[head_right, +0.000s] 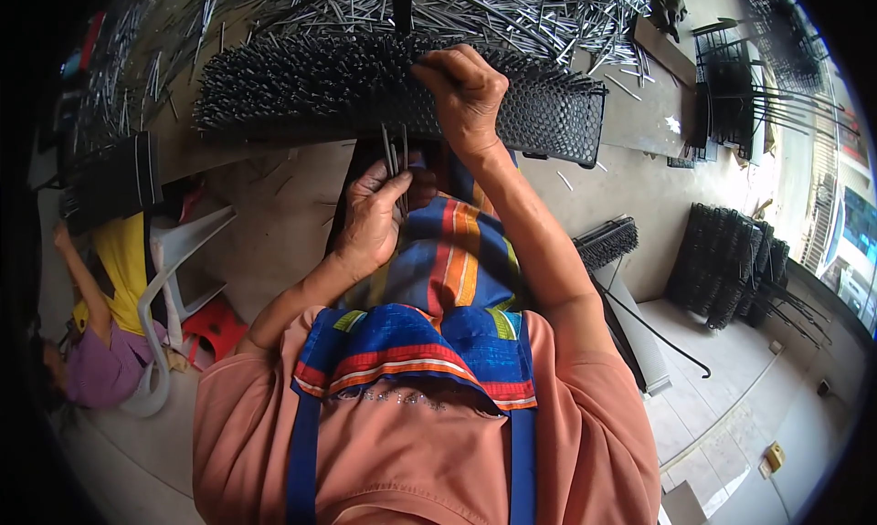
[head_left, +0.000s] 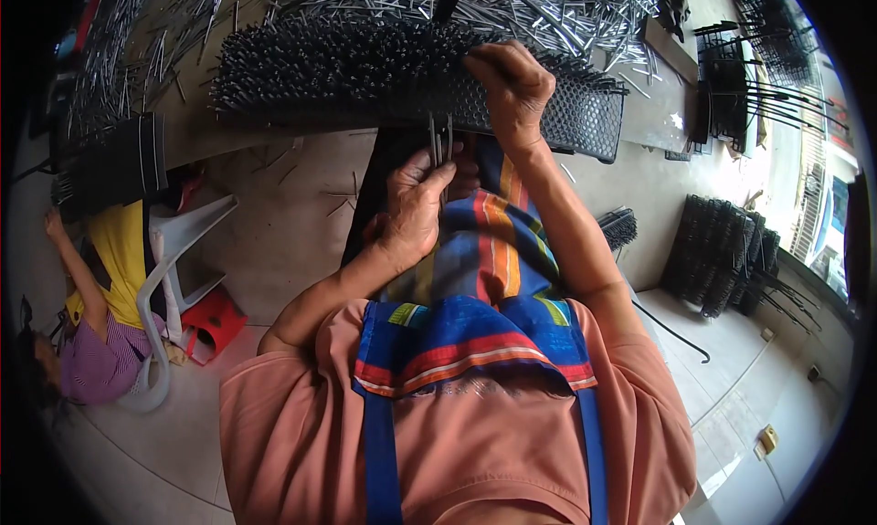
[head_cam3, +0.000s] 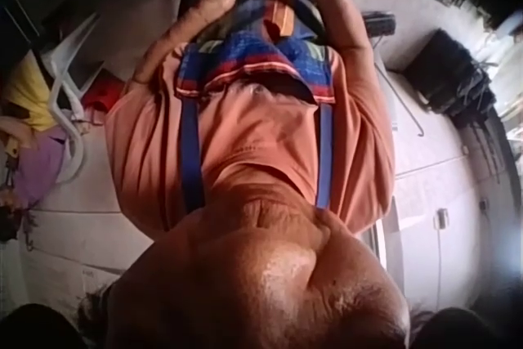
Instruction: Inserting individual metal wires into a mesh frame to assemble a wire product.
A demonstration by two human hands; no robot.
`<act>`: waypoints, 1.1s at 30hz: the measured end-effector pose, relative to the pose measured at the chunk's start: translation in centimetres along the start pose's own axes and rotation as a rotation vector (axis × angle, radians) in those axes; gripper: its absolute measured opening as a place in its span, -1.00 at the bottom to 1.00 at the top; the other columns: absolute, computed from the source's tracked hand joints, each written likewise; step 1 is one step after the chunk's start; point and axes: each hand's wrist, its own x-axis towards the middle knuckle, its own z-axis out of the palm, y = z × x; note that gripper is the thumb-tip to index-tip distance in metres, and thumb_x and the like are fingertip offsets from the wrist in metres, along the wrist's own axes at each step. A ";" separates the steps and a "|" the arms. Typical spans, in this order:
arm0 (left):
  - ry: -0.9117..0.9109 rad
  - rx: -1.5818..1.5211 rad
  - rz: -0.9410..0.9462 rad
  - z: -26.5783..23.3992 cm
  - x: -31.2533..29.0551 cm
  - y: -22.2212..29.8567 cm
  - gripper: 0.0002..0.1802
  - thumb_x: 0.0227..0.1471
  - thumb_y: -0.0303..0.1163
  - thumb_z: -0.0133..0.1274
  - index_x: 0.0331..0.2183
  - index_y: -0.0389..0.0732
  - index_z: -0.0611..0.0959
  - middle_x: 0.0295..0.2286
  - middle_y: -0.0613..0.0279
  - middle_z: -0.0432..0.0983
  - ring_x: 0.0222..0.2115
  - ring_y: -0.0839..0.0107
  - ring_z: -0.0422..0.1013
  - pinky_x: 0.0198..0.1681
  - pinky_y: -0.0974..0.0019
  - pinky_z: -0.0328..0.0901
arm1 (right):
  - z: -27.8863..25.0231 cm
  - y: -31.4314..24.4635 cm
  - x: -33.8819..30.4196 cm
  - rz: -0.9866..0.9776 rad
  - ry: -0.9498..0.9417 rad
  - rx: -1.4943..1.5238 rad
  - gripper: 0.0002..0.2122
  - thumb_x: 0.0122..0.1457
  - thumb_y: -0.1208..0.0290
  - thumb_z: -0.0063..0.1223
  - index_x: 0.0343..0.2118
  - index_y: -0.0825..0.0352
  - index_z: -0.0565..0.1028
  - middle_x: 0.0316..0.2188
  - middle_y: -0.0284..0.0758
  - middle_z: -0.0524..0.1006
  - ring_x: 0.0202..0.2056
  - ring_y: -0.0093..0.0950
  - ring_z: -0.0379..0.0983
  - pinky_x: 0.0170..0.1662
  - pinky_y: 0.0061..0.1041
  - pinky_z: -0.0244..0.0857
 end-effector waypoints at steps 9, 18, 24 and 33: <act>0.006 -0.073 -0.119 -0.7 0.6 -0.6 -0.79 0.14 -0.49 -0.02 -0.16 -0.23 0.59 -0.39 0.11 0.60 -0.42 0.37 0.54 -0.31 0.34 0.44 | 0.3 -0.1 -0.6 -0.029 -0.058 -0.201 -0.87 -0.11 0.62 0.29 -0.43 0.39 0.61 -0.55 -0.35 0.52 -0.52 -0.60 0.46 -0.44 -0.64 0.30; 0.008 -0.167 -0.062 -0.5 1.3 0.1 -0.80 0.13 -0.52 -0.01 -0.18 -0.28 0.61 -0.31 0.11 0.59 -0.35 0.37 0.53 -0.26 0.32 0.45 | 0.1 0.2 -0.4 -0.097 -0.119 -0.342 -0.91 -0.05 0.55 0.26 -0.44 0.35 0.59 -0.58 -0.29 0.48 -0.58 -0.47 0.45 -0.49 -0.56 0.29; -0.150 -0.148 -0.088 -0.5 1.5 1.3 -0.81 0.15 -0.50 -0.03 -0.20 -0.27 0.61 -0.33 0.12 0.59 -0.37 0.36 0.54 -0.26 0.34 0.45 | -2.5 -1.2 -1.9 0.716 -0.634 0.148 -0.89 -0.02 0.49 0.23 -0.59 0.39 0.57 -0.67 -0.42 0.49 -0.58 -0.70 0.34 -0.50 -0.61 0.22; -0.072 0.080 -0.304 -0.9 1.2 0.8 -0.72 0.20 -0.35 -0.08 -0.21 -0.37 0.59 -0.33 -0.02 0.60 -0.31 0.21 0.57 -0.21 0.20 0.48 | -3.8 -2.1 -2.1 0.554 0.110 0.269 -0.96 0.02 0.56 0.23 -0.50 0.38 0.58 -0.69 -0.53 0.41 -0.68 -0.77 0.15 -0.61 -0.69 -0.04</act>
